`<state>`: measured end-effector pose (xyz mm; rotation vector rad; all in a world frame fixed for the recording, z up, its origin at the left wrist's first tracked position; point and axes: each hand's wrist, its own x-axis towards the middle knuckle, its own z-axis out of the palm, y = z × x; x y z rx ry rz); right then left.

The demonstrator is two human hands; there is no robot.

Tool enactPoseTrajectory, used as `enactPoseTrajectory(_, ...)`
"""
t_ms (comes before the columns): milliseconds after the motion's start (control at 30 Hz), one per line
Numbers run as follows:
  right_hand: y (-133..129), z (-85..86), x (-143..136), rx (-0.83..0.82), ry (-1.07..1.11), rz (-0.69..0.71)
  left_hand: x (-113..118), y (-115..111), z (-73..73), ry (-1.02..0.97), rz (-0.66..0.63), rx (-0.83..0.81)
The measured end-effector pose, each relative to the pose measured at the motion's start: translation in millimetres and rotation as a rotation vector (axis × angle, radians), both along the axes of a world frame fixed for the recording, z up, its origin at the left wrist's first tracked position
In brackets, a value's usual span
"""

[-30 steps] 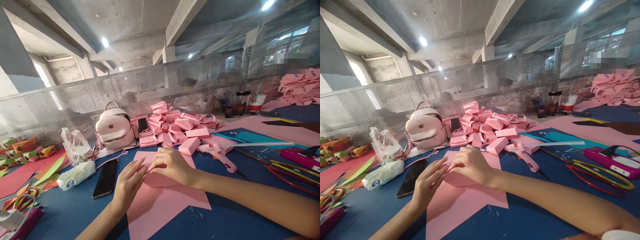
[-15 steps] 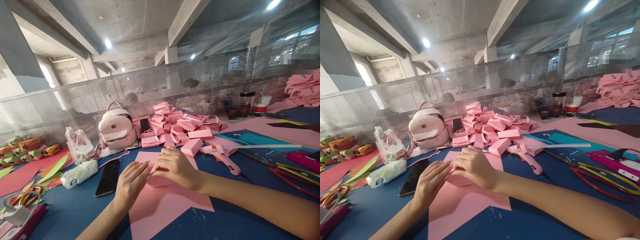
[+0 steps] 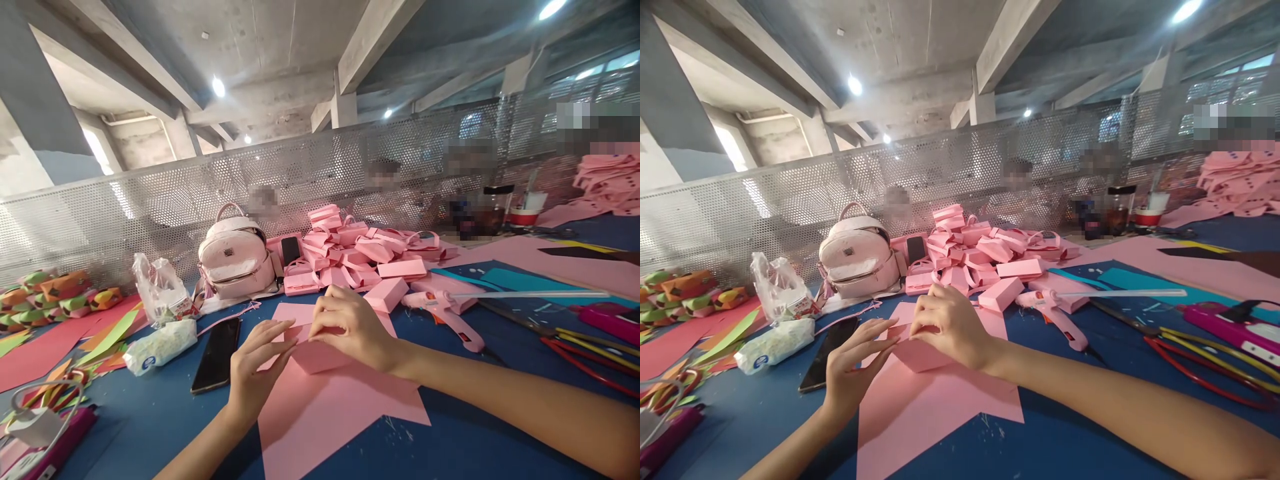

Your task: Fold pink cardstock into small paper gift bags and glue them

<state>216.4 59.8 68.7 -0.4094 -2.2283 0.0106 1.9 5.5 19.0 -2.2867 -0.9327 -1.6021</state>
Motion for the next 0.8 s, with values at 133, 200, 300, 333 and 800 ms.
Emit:
enactPoseTrajectory(133,4,-2.2,-1,-0.004,-0.009,0.005,2,-3,3.8,-0.036,-0.025,-0.064)
enactPoseTrajectory(200,4,-2.6,-1,0.003,-0.007,0.016,1,-4,4.8,-0.030,-0.029,-0.065)
enactPoseTrajectory(300,4,-1.3,-1,-0.002,-0.003,0.025,-1,-3,2.5,-0.090,-0.041,-0.208)
enactPoseTrajectory(333,4,-0.5,0,-0.011,0.003,0.027,-2,-1,0.7,-0.148,-0.069,-0.292)
enactPoseTrajectory(800,6,-2.6,-2,-0.370,0.201,0.075,4,8,-16.9,-0.366,-0.246,-0.785)
